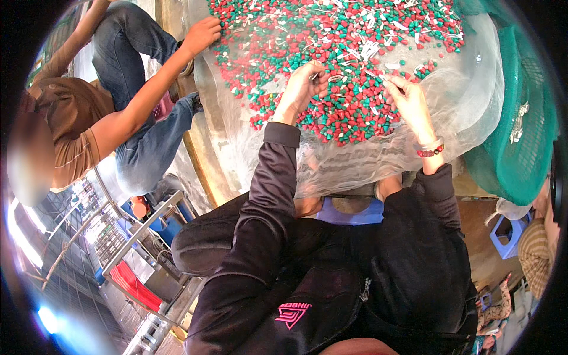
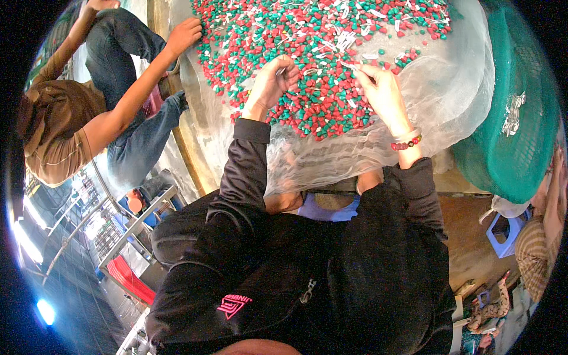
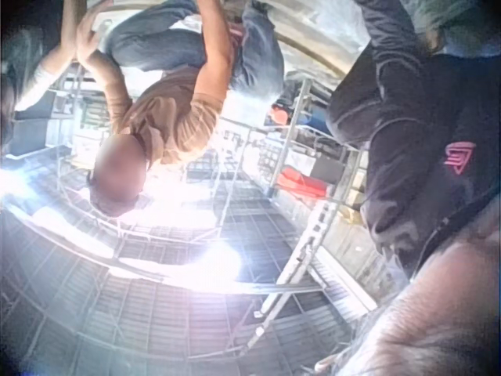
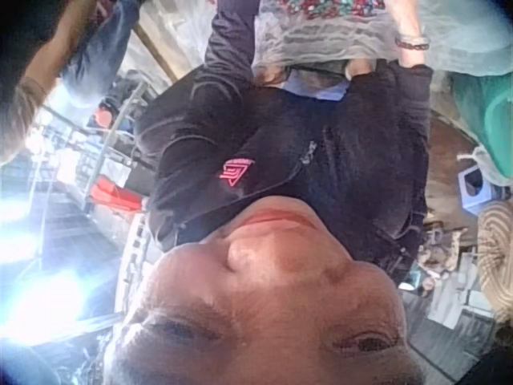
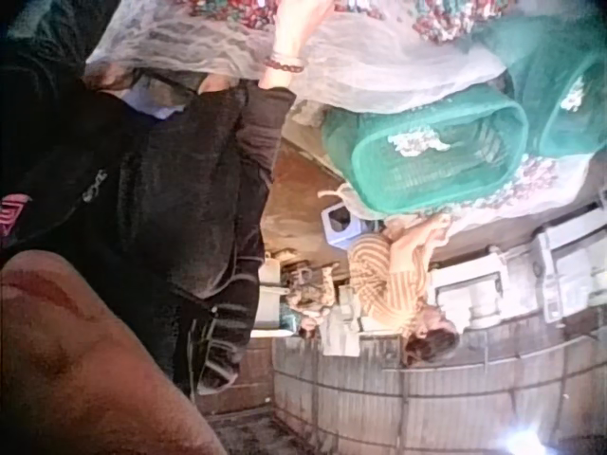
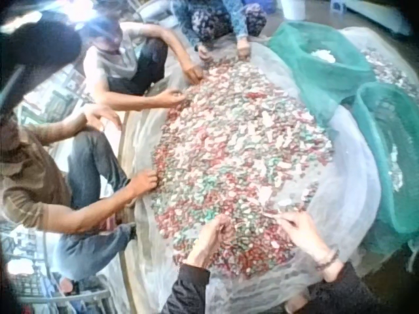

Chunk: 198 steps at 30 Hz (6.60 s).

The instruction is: The person sorts small red and green objects by picking them up from a pile on a plastic sheet and placing them into a green basket.

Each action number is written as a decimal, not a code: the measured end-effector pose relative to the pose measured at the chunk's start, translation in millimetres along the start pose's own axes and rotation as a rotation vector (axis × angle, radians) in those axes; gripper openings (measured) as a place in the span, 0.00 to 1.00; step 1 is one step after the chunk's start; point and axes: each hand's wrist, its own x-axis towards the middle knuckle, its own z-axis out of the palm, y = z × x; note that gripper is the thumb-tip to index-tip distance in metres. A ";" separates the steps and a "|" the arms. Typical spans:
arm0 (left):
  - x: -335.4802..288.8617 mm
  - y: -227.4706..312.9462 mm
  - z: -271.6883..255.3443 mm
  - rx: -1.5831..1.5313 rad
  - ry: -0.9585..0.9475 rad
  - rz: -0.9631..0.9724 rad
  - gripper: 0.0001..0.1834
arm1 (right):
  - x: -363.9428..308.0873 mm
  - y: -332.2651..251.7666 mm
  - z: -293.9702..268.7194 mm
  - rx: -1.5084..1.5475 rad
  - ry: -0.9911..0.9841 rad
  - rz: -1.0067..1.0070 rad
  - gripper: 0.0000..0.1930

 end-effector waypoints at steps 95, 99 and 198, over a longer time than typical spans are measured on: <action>17.1 39.5 30.3 -0.097 -0.288 0.192 0.08 | 60.3 33.5 -29.0 0.004 -0.148 -0.115 0.06; 52.5 34.7 40.3 0.259 -0.134 0.163 0.06 | 54.1 21.0 -40.5 1.017 -0.606 -0.031 0.06; -40.3 -66.8 -83.6 1.467 0.839 0.246 0.15 | 55.1 37.9 12.1 -0.976 -0.013 -0.321 0.09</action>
